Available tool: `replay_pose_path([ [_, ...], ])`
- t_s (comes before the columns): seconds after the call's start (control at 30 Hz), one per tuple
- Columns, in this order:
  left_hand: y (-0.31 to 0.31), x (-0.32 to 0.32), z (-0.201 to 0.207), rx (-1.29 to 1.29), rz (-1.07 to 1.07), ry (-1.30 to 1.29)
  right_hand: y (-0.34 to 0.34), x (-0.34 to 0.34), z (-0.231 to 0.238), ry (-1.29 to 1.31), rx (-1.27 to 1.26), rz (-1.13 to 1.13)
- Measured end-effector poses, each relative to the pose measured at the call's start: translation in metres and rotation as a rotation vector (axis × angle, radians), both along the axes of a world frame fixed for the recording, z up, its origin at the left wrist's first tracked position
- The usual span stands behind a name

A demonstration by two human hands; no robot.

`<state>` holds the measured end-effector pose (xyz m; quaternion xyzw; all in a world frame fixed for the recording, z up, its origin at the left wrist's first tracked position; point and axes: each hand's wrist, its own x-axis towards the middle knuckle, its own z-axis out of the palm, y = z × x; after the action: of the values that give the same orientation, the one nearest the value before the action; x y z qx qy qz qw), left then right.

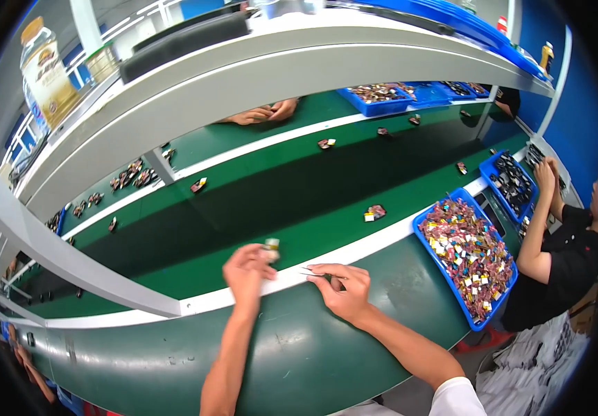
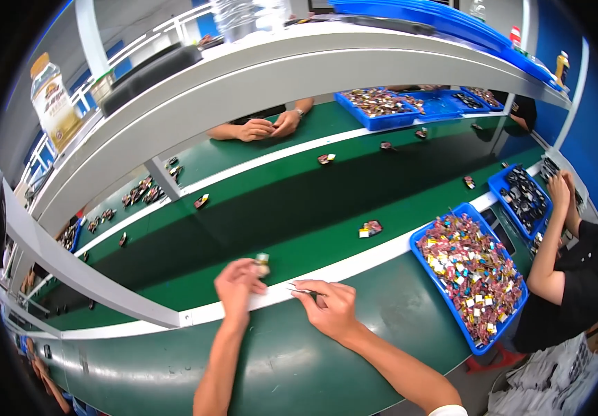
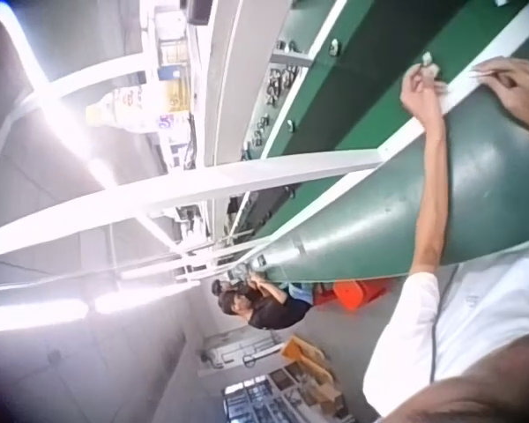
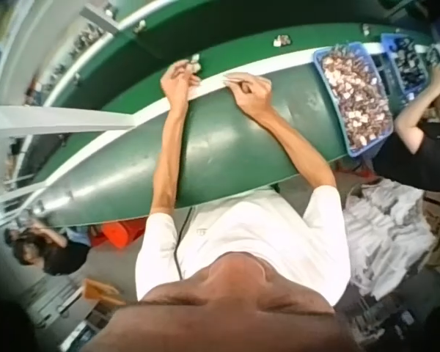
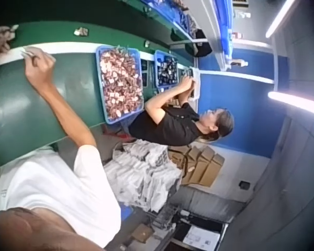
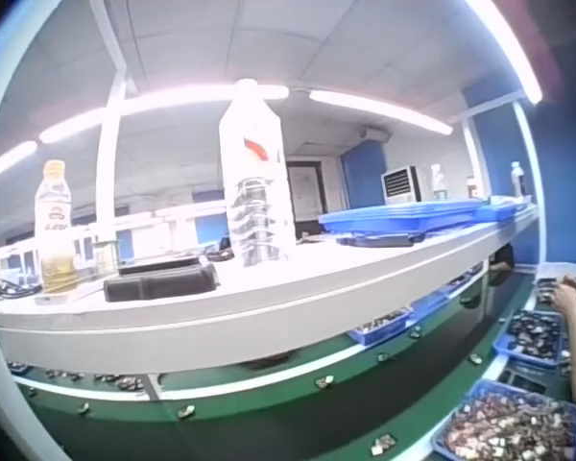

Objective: Assemble small plastic components and use a pen to mark them on an industrial assembly line.

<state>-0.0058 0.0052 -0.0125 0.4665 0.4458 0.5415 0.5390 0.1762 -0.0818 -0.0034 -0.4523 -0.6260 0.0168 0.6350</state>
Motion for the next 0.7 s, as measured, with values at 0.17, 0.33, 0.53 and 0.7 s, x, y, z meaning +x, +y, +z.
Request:
replay_pose_path([
  [0.17, 0.053, -0.061, 0.009, 0.031, 0.212, 0.504, 0.007, 0.008, -0.009, 0.07, -0.105, -0.066],
  [0.33, 0.057, -0.058, 0.021, 0.393, 0.591, 1.293, 0.008, 0.005, -0.014, 0.109, -0.118, -0.045],
  [0.53, 0.072, 0.066, 0.056, 0.624, -0.35, 0.761, 0.003, 0.007, -0.01, 0.074, -0.166, -0.045],
  [0.7, 0.073, 0.164, 0.065, 0.769, -0.652, 0.881, 0.002, 0.005, -0.009, 0.091, -0.208, -0.018],
])
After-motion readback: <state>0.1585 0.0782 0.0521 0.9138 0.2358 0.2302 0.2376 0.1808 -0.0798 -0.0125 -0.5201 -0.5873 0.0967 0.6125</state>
